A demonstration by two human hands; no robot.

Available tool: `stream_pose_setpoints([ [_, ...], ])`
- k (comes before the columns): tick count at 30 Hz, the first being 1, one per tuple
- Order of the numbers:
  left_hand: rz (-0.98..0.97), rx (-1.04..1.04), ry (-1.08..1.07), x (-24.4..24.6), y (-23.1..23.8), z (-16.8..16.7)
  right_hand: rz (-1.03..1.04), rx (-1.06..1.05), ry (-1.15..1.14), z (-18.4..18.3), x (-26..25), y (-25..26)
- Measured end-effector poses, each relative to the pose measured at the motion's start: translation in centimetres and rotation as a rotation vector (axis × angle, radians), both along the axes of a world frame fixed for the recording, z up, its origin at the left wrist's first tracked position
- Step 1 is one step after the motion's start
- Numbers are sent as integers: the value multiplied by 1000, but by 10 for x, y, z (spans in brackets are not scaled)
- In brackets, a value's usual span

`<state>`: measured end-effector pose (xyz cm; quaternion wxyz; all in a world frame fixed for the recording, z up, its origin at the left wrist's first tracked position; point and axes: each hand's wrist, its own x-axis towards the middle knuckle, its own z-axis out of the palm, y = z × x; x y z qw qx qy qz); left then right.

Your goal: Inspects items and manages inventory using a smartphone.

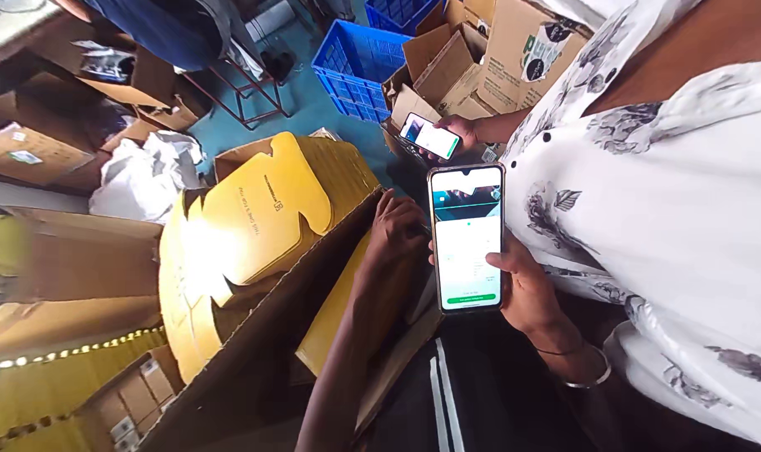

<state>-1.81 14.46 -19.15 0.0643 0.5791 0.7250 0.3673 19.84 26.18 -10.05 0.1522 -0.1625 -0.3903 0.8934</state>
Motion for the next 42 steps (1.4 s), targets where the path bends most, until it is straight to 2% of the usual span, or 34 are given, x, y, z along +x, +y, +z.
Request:
stream_pose_setpoints([
  [10, -10, 29, -7, -1, -1, 0, 49, -17, -34, -2, 0, -12],
  [17, 14, 24, 37, -7, 1, -23, 88, -12, -9, -1, 0, -17],
  [21, 7, 9, -34, -2, -2, -4, 81, -22, -33, 0, 0, -20],
  [24, 2, 62, 30, -10, 0, -27, 76, -7, -31, -1, 0, -23],
  [28, 14, 57, -21, 9, -3, 14, 59, -8, -22, -5, 7, -27],
  [31, 157, -2, 83, 7, -15, 6, 105, -23, 24, -6, 4, -37],
  [35, 337, -43, 89, 30, -37, 3, 143, -42, 47, -5, 5, -45],
  [42, 492, -468, -127, 69, -158, 20, 198, -35, 26, -7, -1, -72],
])
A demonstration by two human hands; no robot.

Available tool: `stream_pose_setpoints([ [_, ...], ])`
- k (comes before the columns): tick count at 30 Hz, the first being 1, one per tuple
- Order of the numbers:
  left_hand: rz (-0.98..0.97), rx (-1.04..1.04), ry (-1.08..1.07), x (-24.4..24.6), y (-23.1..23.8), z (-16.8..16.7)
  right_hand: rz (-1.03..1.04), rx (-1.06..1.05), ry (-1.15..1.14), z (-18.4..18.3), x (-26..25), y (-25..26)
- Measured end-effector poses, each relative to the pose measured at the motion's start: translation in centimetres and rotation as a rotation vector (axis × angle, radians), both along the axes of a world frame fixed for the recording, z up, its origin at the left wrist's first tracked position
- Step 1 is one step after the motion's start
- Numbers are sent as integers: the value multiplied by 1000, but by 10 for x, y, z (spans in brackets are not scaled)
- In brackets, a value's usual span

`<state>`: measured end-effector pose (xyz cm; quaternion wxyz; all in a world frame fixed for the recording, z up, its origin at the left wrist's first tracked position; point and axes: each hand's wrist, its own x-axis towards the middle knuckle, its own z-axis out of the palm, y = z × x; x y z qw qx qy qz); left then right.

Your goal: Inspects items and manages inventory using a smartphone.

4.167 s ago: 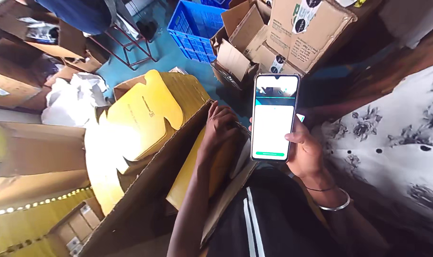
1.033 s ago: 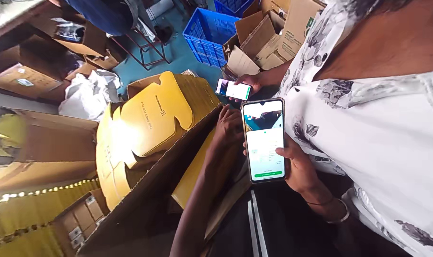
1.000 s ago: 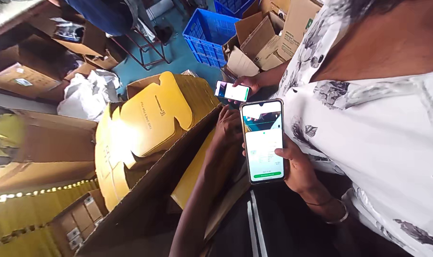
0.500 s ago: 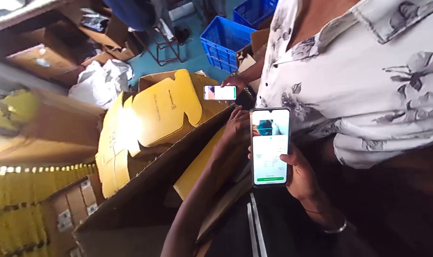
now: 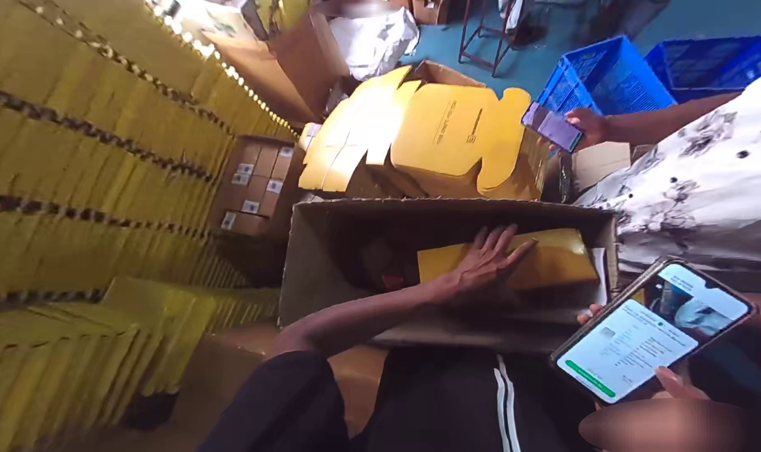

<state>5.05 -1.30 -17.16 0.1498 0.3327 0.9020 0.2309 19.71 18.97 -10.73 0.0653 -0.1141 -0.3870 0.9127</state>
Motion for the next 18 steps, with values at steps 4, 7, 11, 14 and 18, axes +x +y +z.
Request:
stream_pose_setpoints([
  [4, 62, -57, -95, 27, -63, -6, 43, -8, -14, 1, -2, -15],
  [7, 108, -20, -146, 42, -101, -1, 107, 24, -1, 2, -8, -25],
  [11, 322, 50, -242, 34, -158, 6, 152, 75, -3, 4, -17, -40],
  [14, 409, -136, -337, 6, -200, 6, 205, 106, 18, 6, -26, -49],
  [18, 271, -534, -631, -26, -219, -29, 184, 231, -17, 6, -31, -59],
])
